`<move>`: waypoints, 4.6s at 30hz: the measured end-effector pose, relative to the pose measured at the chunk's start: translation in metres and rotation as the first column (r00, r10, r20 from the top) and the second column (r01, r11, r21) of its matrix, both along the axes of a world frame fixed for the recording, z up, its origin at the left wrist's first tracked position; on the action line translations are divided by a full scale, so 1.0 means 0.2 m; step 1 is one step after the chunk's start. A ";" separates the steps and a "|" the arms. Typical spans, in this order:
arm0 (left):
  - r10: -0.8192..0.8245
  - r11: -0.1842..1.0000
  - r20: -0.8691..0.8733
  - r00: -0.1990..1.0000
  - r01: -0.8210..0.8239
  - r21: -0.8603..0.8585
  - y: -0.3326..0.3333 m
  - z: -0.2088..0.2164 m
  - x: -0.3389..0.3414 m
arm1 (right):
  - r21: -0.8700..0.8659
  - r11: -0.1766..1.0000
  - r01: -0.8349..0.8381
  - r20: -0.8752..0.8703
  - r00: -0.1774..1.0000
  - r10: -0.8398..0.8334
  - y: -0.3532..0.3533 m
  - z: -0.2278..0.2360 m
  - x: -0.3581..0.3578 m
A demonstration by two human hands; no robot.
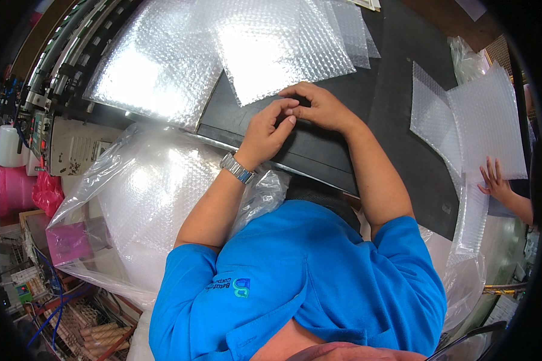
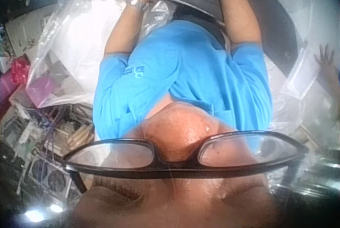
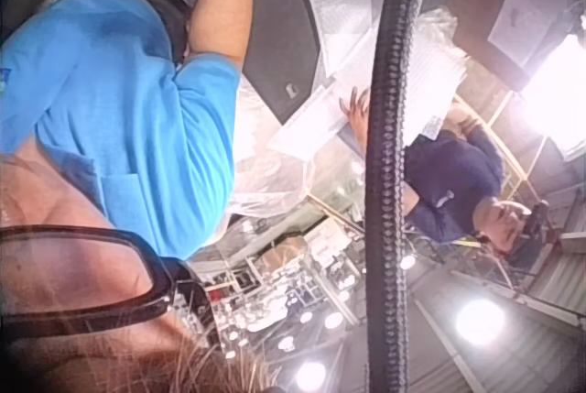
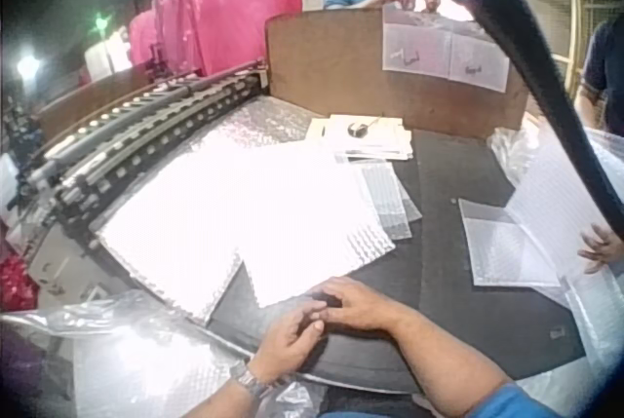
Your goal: The person stacks and organizes sheets of bubble wrap on a black table. They repeatedly pick up stacks, separate individual sheets, and place them into neat piles. Another person is visible in the background also handling bubble wrap.
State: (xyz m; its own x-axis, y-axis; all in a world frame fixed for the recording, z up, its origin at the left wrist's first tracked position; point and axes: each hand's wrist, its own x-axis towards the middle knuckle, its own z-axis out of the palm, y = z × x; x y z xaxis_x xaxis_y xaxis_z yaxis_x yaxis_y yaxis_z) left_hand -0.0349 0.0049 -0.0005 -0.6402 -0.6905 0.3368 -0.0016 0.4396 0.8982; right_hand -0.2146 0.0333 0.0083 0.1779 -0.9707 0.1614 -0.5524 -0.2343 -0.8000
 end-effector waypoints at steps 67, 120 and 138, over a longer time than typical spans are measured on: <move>-0.037 0.995 0.052 0.998 0.042 -0.096 -0.13 0.02 0.05 | 0.085 0.519 0.850 -0.192 0.525 -0.829 -0.40 0.09 -0.75; -0.079 0.951 -0.392 0.917 0.187 0.246 -0.37 0.44 -0.06 | -0.228 0.774 0.590 0.644 0.688 -0.335 0.38 0.47 -0.35; -0.109 0.994 -0.186 0.976 0.104 -0.039 -0.31 0.50 0.03 | -0.141 0.819 0.557 0.523 0.744 -0.416 0.47 0.37 -0.47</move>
State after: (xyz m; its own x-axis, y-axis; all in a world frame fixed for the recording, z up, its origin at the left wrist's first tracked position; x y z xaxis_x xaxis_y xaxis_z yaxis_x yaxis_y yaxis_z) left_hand -0.0292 -0.0565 0.0988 -0.6330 -0.6100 0.4767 0.2141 0.4537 0.8650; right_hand -0.3082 0.1274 0.0832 -0.4679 -0.8047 0.3655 -0.2456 -0.2789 -0.9284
